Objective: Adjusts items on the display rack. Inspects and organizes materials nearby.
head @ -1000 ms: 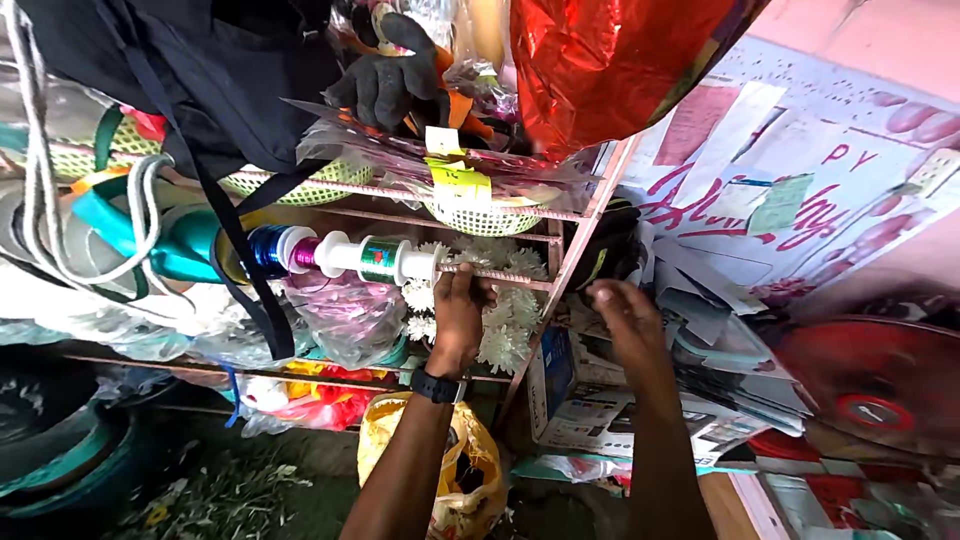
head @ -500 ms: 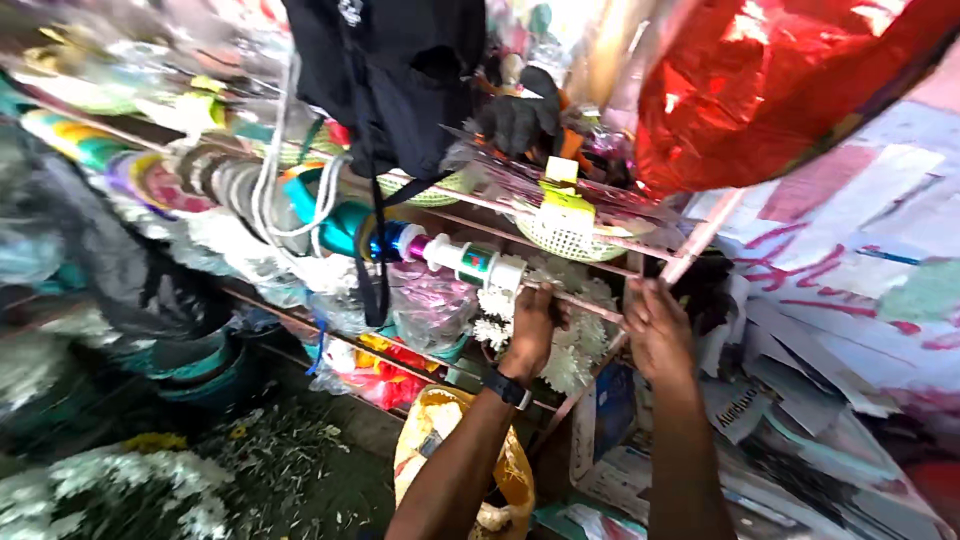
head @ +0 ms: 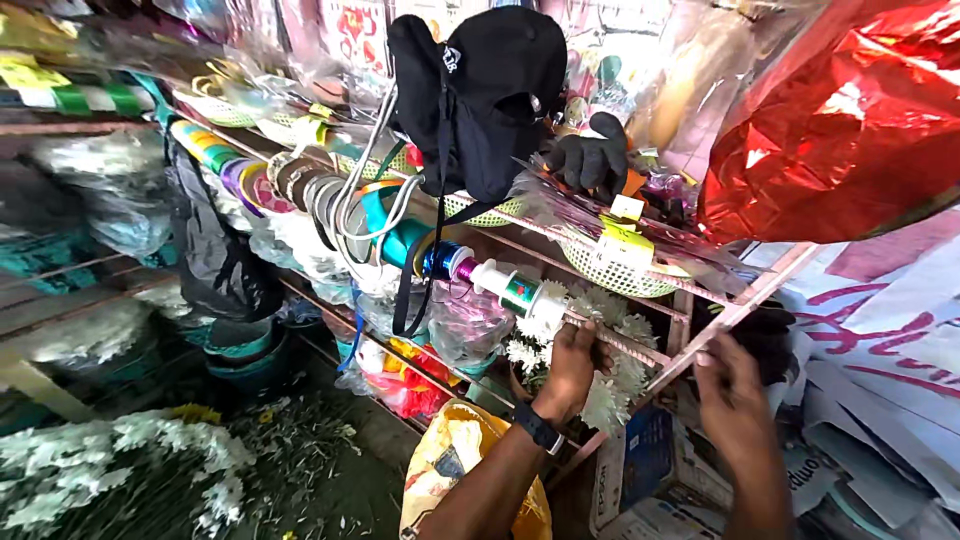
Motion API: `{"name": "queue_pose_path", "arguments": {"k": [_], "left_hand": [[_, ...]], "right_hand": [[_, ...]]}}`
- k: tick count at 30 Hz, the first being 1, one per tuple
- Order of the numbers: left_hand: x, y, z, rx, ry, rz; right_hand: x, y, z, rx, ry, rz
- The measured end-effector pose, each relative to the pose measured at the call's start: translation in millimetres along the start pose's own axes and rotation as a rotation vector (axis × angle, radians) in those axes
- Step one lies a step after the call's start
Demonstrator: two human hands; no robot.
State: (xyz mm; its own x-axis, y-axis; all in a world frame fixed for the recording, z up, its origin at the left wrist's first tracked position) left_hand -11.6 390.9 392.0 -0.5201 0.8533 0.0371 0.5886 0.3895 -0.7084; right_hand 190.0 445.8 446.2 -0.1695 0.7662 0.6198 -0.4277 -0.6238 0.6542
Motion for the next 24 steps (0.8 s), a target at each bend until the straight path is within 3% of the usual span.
{"name": "queue_pose_path", "arguments": {"k": [2,4,8,13,18,24], "left_hand": [[-2,2,3,0.000,0.009,0.011],[-4,3,6,0.000,0.024,0.022],[-9,0,5,-0.022,0.082,-0.008],[-18,-15,7,-0.130,0.143,-0.090],[-16,-20,8,-0.174,0.204,-0.036],[-14,-13,8,-0.214,0.231,-0.089]], "right_hand": [[-9,30,17,-0.024,-0.139,0.164],[-17,62,17,0.036,-0.156,0.326],[-7,112,-26,-0.008,0.158,0.443],[24,155,-107,-0.298,0.421,0.414],[42,151,-154,-0.465,0.691,0.278],[44,149,-175,-0.615,0.730,0.159]]}}
Point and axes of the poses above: each hand's wrist, its own x-axis towards the middle knuckle, its own z-axis out of the back of the hand, y = z × x, the point moved 5 cm from there along x, towards the middle knuckle, and after that the axes turned 6 degrees about -y, right-handed, at the moved point
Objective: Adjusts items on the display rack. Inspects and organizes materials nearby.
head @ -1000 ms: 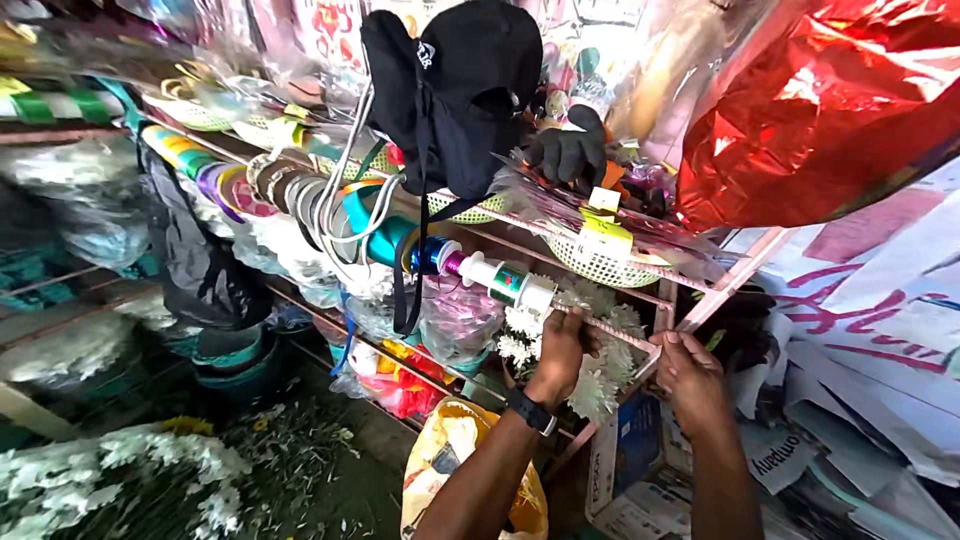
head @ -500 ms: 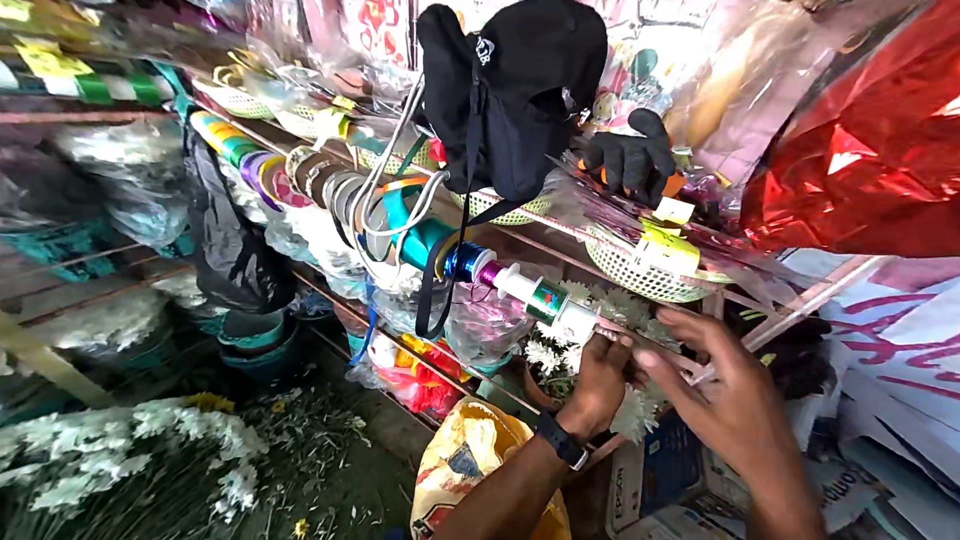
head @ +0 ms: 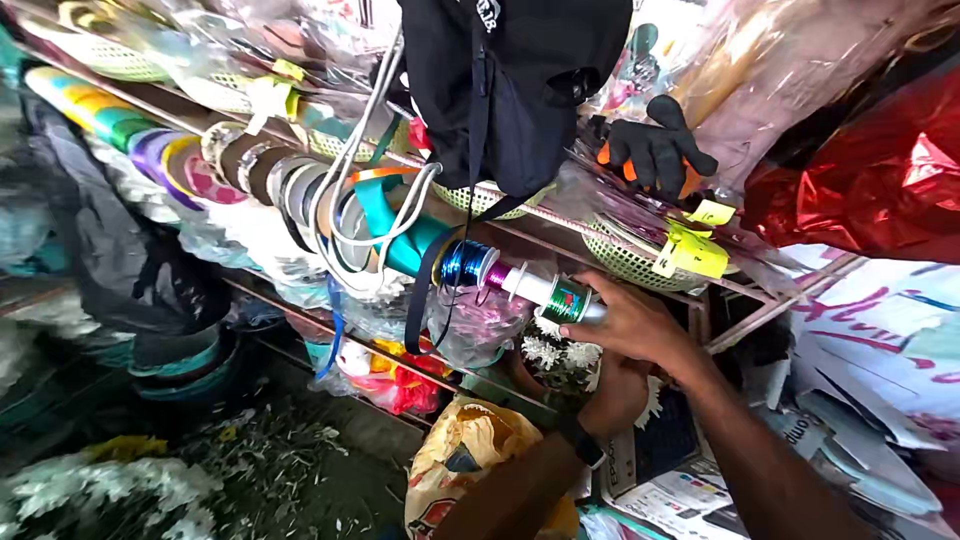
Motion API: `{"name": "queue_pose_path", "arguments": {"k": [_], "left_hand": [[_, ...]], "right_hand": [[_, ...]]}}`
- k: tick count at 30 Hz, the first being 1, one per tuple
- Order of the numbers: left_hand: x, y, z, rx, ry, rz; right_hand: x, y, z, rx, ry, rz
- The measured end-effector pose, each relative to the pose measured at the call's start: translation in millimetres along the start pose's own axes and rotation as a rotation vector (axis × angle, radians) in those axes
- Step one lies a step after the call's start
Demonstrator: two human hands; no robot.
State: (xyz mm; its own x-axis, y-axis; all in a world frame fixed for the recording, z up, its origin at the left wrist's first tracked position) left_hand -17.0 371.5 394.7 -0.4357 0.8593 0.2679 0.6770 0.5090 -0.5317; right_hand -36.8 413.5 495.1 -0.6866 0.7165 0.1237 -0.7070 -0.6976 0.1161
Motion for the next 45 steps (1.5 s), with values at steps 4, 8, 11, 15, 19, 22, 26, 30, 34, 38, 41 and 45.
{"name": "queue_pose_path", "arguments": {"k": [4,8,11,15,19,22,26,30,34,38,41,45], "left_hand": [[-2,14,1,-0.110,0.036,0.009],[-9,21,-1,-0.287,-0.014,0.108],[-9,24,-2,-0.464,0.016,0.190],[-8,20,3,-0.464,0.150,0.350],[-10,1,54,0.167,0.071,0.329],[1,-19,107,0.126,-0.247,0.121],[11,-44,103,-0.075,-0.083,0.009],[11,-47,95,-0.151,-0.099,0.052],[9,-44,94,-0.245,-0.041,0.072],[14,-56,90,-0.159,-0.001,0.033],[18,-58,87,0.067,-0.065,-0.002],[30,-63,87,0.275,0.029,-0.074]], "right_hand": [[-6,-14,2,0.061,-0.011,-0.057],[-10,-25,-3,0.139,0.007,-0.065],[-8,-24,-6,0.197,-0.019,-0.022],[-11,-23,-4,0.288,-0.037,0.008],[-15,-25,-16,0.345,0.011,0.000],[-14,-28,-24,0.362,0.020,0.009],[-13,-28,-20,0.364,0.002,0.028],[-13,-32,-17,0.353,-0.021,0.047],[-16,-34,-21,0.362,-0.012,0.059],[-18,-27,-28,0.385,0.011,0.102],[-21,-29,-27,0.400,-0.020,0.127],[-40,-58,-18,0.352,-0.002,0.086]]}}
Point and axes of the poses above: each hand's wrist, its own x-axis towards the middle knuckle, its own z-axis out of the back of the hand, y = z × x, the point moved 5 cm from there along x, towards the middle knuckle, and after that the axes turned 6 degrees about -y, right-handed, at the moved point
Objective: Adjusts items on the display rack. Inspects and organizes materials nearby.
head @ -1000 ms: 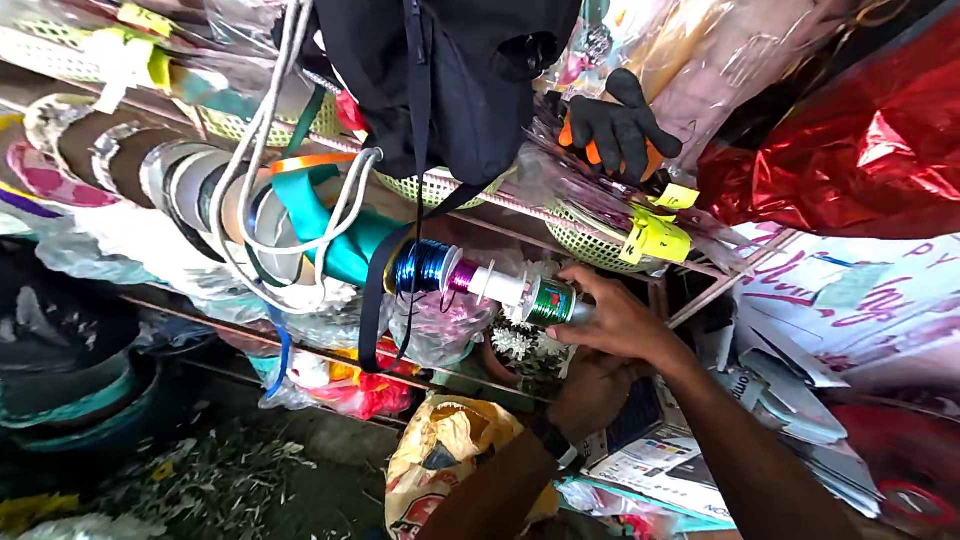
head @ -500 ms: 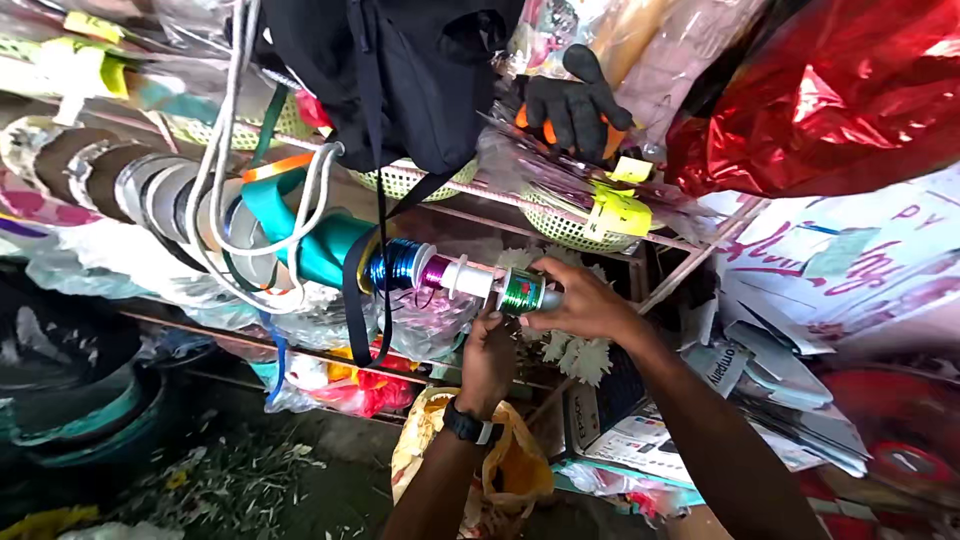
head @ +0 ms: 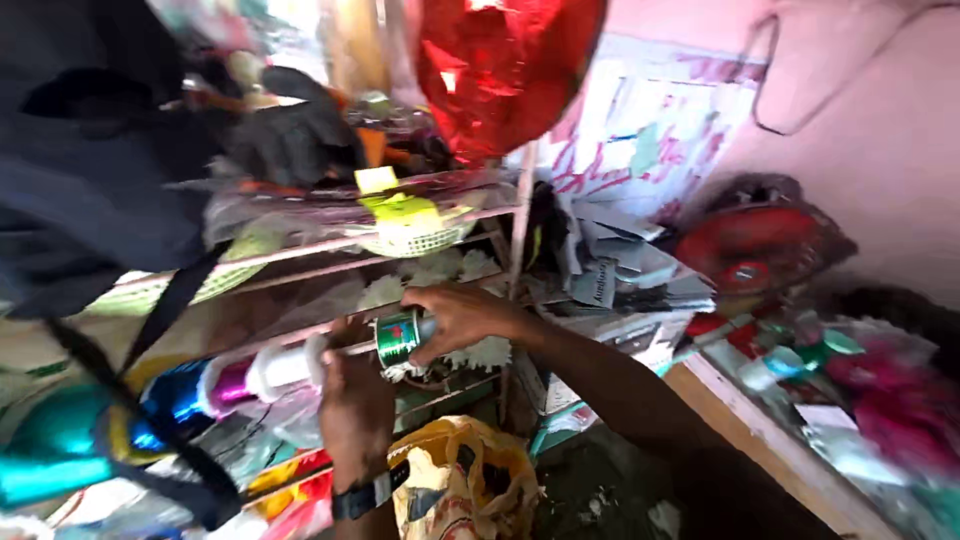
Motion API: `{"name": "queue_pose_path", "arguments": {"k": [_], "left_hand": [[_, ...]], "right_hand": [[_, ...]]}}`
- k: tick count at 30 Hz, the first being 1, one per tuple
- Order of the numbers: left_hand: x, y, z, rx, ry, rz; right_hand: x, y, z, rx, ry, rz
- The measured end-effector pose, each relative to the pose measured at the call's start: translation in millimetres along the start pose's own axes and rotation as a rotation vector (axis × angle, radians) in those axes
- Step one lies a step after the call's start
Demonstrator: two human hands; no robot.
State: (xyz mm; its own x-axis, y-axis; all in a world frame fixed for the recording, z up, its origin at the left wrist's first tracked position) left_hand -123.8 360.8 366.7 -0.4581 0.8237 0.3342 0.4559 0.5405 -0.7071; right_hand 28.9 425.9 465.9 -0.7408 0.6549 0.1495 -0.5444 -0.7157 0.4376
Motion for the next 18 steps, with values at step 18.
{"name": "queue_pose_path", "arguments": {"k": [18], "left_hand": [[8,-1,-17,-0.343,0.023,0.102]], "right_hand": [[-215,-122,79,0.082,-0.141,-0.477]]}}
Point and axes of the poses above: each hand's wrist, its own x-axis towards the middle knuckle, its own z-axis out of the back of the hand, y = z × x, the point moved 5 cm from there along x, towards the middle knuckle, and after that the axes turned 6 degrees about -y, right-handed, at the moved point
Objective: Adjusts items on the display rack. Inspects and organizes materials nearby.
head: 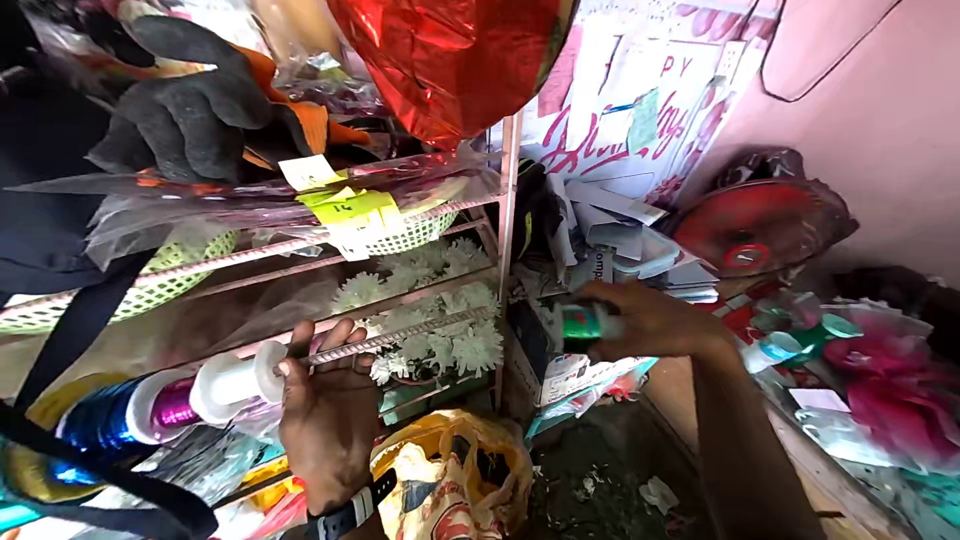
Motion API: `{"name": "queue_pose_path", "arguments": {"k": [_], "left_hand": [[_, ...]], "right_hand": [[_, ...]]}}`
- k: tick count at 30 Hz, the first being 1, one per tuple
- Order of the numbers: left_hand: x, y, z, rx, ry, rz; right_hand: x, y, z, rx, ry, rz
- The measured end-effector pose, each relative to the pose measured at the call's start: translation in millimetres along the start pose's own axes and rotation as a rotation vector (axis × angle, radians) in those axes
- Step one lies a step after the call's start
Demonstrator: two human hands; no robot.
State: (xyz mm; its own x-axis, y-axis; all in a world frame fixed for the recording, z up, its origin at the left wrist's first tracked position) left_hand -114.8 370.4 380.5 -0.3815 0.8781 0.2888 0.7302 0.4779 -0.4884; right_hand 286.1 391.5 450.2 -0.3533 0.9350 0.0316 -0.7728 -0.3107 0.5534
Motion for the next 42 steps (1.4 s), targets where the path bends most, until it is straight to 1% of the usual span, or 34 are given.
{"name": "queue_pose_path", "arguments": {"k": [2,4,5,7,8,10,13,15,17,20,21,23,25,27,29,31,33,35,37,40,42], "left_hand": [[1,0,1,0.009,0.003,-0.013],[3,1,2,0.007,0.019,-0.023],[4,3,4,0.008,0.030,-0.020],[4,7,5,0.037,0.019,-0.005],[4,8,6,0.054,0.010,0.003],[5,9,7,0.060,0.017,0.010],[9,9,5,0.069,0.028,-0.019],[9,8,7,0.069,0.031,-0.014],[8,7,8,0.077,0.019,-0.008],[6,8,9,0.090,0.003,-0.012],[5,8,9,0.088,-0.004,-0.015],[3,8,9,0.069,-0.027,-0.020],[1,7,10,0.043,-0.048,-0.024],[-1,6,11,0.022,-0.047,-0.020],[-2,7,11,0.018,-0.041,-0.022],[-3,8,11,0.019,-0.047,-0.025],[-2,9,10,0.019,-0.065,-0.037],[-3,9,9,0.019,-0.079,-0.038],[-4,8,7,0.034,-0.083,-0.034],[-6,7,6,0.040,-0.096,-0.031],[-6,7,7,0.039,-0.105,-0.039]], "right_hand": [[-18,-32,3,0.205,-0.094,0.025],[-31,-66,4,0.506,-0.290,0.095],[-36,-81,6,0.635,-0.414,0.083],[-42,-106,10,0.811,-0.644,-0.034],[-41,-114,13,0.871,-0.730,-0.093],[-30,-122,20,0.956,-0.852,-0.140],[4,-125,30,1.006,-0.965,-0.104],[29,-121,24,0.971,-1.016,-0.093],[51,-106,3,0.884,-0.999,-0.081],[71,-66,-45,0.734,-0.842,-0.037],[79,-56,-58,0.720,-0.790,-0.014],[101,-47,-74,0.717,-0.764,-0.014],[116,-53,-82,0.665,-0.830,-0.084],[129,-71,-81,0.557,-0.926,-0.157],[139,-89,-73,0.507,-0.958,-0.246],[142,-97,-69,0.501,-0.957,-0.284],[140,-94,-66,0.513,-0.945,-0.244],[134,-84,-62,0.549,-0.963,-0.134],[117,-68,-53,0.570,-0.963,-0.043],[64,-41,-42,0.520,-0.808,-0.077],[39,-46,-47,0.428,-0.723,-0.082]]}}
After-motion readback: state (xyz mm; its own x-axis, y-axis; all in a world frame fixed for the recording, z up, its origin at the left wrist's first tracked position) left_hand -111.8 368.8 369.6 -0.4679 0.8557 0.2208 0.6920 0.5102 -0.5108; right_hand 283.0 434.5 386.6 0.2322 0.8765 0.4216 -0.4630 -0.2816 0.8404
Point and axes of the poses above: each hand's wrist, its own x-axis towards the middle knuckle, its own z-axis out of the back of the hand, y = z × x, the point moved 5 cm from there along x, towards the middle knuckle, and after that the axes turned 6 degrees about -y, right-handed, at the moved point
